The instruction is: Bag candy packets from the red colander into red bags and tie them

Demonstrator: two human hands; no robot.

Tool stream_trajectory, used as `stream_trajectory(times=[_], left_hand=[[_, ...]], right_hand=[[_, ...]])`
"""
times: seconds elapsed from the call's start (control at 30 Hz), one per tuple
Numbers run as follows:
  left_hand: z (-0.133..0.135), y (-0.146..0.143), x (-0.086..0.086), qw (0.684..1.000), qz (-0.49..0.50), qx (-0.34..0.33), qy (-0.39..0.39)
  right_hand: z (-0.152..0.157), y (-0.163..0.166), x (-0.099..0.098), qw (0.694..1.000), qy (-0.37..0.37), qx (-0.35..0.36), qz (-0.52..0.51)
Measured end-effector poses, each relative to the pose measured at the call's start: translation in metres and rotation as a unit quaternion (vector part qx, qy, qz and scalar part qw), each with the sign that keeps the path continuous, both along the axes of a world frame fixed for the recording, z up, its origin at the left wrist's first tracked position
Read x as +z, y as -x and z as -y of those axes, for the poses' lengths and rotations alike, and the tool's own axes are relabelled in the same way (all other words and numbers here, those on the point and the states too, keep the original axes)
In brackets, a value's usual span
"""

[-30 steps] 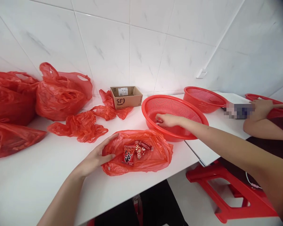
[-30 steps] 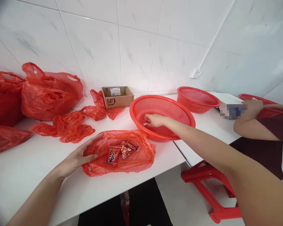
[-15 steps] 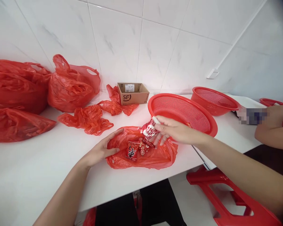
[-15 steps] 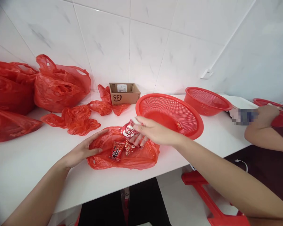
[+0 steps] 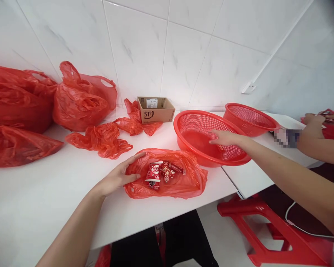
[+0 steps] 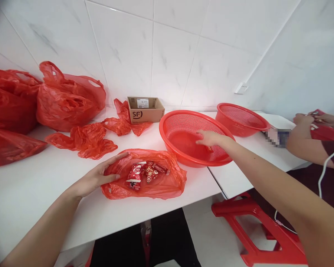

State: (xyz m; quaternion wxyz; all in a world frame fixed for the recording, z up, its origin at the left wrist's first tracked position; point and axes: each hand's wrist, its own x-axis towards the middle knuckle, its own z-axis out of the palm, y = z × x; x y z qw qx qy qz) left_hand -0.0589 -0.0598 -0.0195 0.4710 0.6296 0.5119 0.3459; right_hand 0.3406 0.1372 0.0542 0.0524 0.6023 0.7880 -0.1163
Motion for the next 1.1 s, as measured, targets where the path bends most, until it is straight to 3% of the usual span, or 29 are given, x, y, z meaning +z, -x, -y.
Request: stream_trajectory(times=[0.1,0.2,0.3,0.37,0.43,0.53,0.7,0.87,0.97,1.1], left_hand=[[0.000,0.000,-0.001,1.000,0.022,-0.005,0.010],[-0.001,0.000,-0.002,0.999,0.030,-0.010,0.014],[-0.002,0.002,-0.003,0.999,0.031,-0.014,0.022],[-0.002,0.002,-0.003,0.999,0.037,-0.016,0.034],[-0.002,0.003,-0.004,0.998,0.045,-0.017,0.039],[-0.002,0.002,-0.004,0.997,0.056,-0.020,0.043],[-0.003,0.001,-0.004,0.997,0.060,-0.015,0.049],[-0.002,0.001,-0.004,0.998,0.042,-0.016,0.038],[-0.001,0.001,-0.003,0.999,0.030,-0.012,0.031],[-0.002,0.001,-0.003,0.999,0.023,-0.009,0.030]], right_hand=[[-0.017,-0.024,-0.025,0.995,0.080,-0.023,0.047],[-0.017,-0.026,-0.032,0.991,0.127,-0.013,0.026],[-0.011,-0.017,-0.021,0.985,0.173,0.003,-0.025],[-0.005,-0.008,-0.008,0.972,0.193,0.013,-0.130],[0.004,0.002,0.007,0.941,0.198,0.017,-0.272],[0.020,0.020,0.027,0.899,0.166,-0.007,-0.406],[0.049,0.050,0.045,0.879,0.143,0.004,-0.454],[0.099,0.086,0.034,0.871,0.097,0.084,-0.475],[0.130,0.103,0.021,0.891,0.020,0.158,-0.425],[0.139,0.103,0.015,0.903,-0.044,0.189,-0.382]])
